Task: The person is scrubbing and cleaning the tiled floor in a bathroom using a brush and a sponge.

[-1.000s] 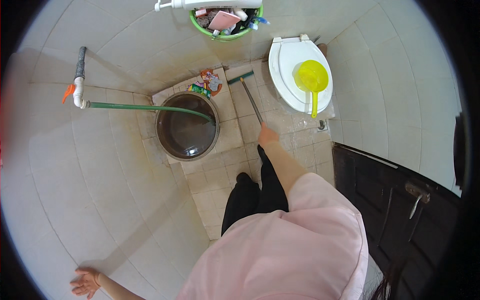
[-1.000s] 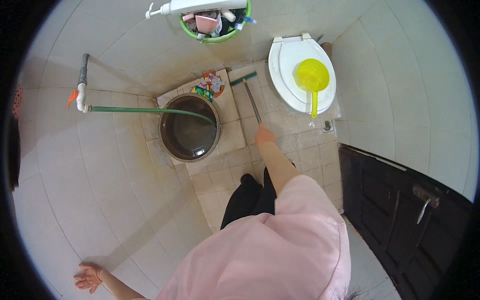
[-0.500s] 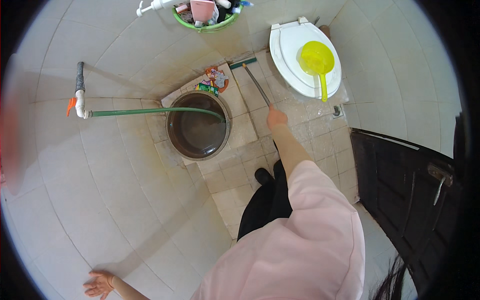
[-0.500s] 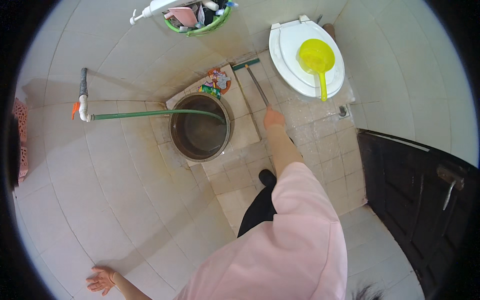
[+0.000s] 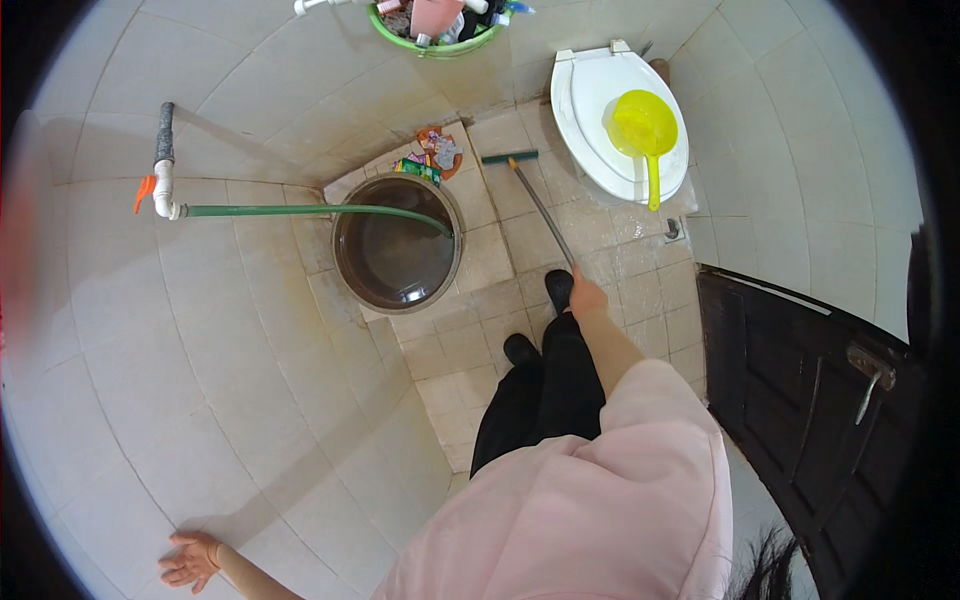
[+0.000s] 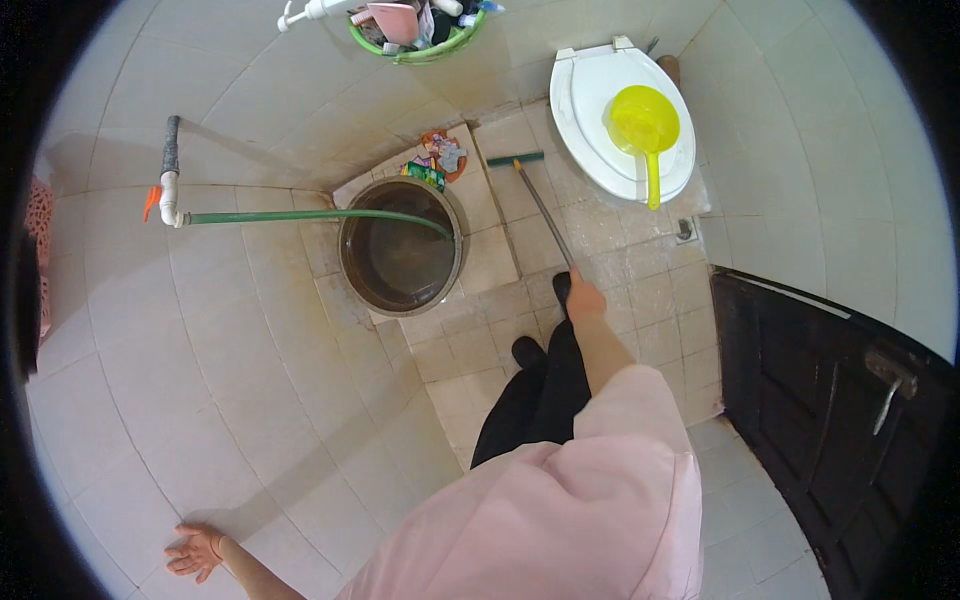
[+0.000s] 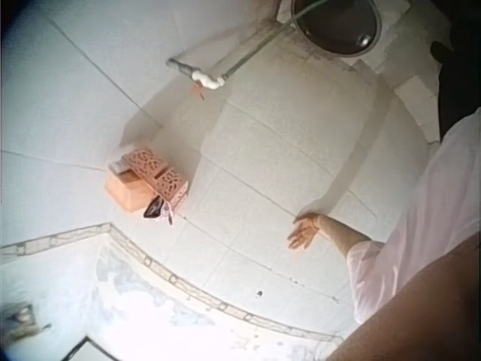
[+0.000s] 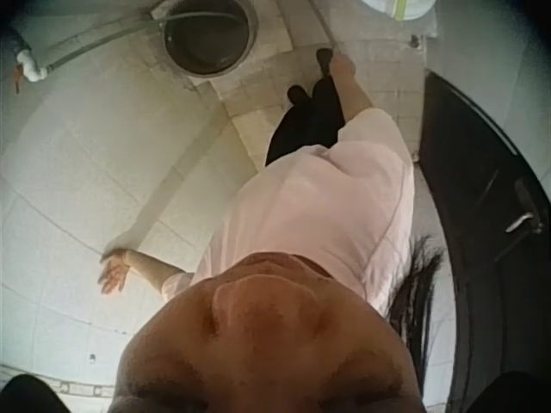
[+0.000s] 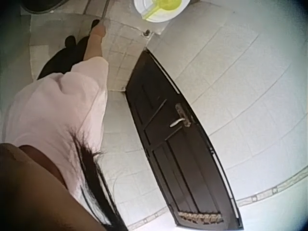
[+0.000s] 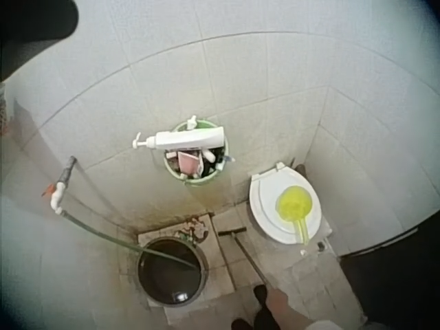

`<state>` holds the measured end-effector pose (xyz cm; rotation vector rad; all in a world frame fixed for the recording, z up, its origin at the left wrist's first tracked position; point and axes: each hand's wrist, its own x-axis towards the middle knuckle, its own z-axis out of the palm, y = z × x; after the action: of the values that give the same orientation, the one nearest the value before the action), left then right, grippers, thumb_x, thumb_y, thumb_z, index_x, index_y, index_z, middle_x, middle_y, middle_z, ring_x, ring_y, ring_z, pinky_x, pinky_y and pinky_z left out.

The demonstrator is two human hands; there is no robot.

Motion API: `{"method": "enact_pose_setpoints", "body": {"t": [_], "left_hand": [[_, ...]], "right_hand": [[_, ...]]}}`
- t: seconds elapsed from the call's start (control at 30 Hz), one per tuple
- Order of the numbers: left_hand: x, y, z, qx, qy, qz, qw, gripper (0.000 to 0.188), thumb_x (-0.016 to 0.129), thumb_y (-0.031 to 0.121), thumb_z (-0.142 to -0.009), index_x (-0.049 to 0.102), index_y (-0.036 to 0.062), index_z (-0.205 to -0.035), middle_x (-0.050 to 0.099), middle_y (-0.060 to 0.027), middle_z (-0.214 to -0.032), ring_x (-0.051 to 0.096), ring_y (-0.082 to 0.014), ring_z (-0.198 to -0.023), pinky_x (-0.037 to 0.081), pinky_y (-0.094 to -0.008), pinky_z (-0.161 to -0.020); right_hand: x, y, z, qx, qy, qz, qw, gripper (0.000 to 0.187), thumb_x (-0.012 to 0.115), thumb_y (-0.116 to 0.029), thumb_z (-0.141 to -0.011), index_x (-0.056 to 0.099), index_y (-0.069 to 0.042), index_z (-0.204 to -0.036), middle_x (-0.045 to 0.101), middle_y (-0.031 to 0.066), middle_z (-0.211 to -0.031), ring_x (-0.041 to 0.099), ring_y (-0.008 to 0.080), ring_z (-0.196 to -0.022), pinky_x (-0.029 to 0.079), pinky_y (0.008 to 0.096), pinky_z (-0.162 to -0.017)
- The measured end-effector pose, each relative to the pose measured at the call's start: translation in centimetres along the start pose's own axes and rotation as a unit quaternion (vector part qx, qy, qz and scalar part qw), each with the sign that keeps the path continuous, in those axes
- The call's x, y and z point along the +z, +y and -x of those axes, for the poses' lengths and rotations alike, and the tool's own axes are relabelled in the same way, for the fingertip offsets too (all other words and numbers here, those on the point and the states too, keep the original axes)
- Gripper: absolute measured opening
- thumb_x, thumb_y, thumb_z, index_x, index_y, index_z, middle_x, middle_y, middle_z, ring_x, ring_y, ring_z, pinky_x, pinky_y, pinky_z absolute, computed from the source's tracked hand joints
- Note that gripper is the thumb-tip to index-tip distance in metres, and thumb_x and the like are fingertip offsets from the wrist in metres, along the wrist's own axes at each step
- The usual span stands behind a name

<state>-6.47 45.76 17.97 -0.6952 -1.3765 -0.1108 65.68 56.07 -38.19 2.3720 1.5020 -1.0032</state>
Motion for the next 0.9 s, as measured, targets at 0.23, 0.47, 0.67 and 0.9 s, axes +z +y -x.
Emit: {"method": "enact_pose_setpoints", "body": {"t": [0.23, 0.47, 0.67, 0.9], "left_hand": [[-0.3, 1.0, -0.2, -0.005, 0.014, 0.007, 1.0, 0.078, 0.035, 0.073, -0.084, 0.04, 0.0215, -0.142, 0.034, -0.0077, -0.15, 0.026, -0.0263, -0.14, 0.003, -0.0663, -0.104], [-0.1, 0.5, 0.2, 0.033, -0.08, -0.309, 0.947, 0.076, 0.035, 0.072, -0.085, 0.043, 0.0162, -0.137, 0.036, -0.0106, -0.147, 0.026, -0.026, -0.14, -0.003, -0.0611, -0.106], [0.4, 0.4, 0.5, -0.003, -0.015, -0.014, 1.0, 0.079, 0.035, 0.073, -0.085, 0.042, 0.0138, -0.136, 0.033, -0.0129, -0.148, 0.023, -0.0301, -0.14, 0.004, -0.0633, -0.104], [0.5, 0.4, 0.5, 0.001, 0.01, -0.022, 1.0, 0.076, 0.035, 0.073, -0.084, 0.044, 0.0146, -0.133, 0.037, -0.0133, -0.144, 0.028, -0.0295, -0.137, 0.007, -0.0631, -0.104]], "right_hand": [[-5.9, -3.9, -13.0, -0.029, 0.068, 0.025, 0.997, 0.055, 0.042, -0.013, -0.091, 0.034, -0.022, -0.145, 0.067, 0.0203, -0.086, 0.067, 0.0361, -0.08, 0.053, 0.0485, -0.07], [-5.8, 6.5, -4.6, 0.012, -0.027, 0.098, 0.995, 0.063, 0.041, -0.009, -0.091, 0.024, -0.028, -0.149, 0.067, 0.0225, -0.087, 0.067, 0.0361, -0.082, 0.052, 0.0488, -0.074], [-6.4, 2.2, -11.1, 0.005, 0.023, 0.067, 0.997, 0.062, 0.043, -0.008, -0.089, 0.029, -0.025, -0.147, 0.068, 0.0198, -0.093, 0.067, 0.0348, -0.088, 0.052, 0.047, -0.076], [-4.8, 4.6, -8.4, 0.007, 0.015, 0.057, 0.998, 0.059, 0.04, -0.01, -0.092, 0.028, -0.026, -0.147, 0.067, 0.0212, -0.093, 0.066, 0.036, -0.088, 0.051, 0.0477, -0.078]]}}
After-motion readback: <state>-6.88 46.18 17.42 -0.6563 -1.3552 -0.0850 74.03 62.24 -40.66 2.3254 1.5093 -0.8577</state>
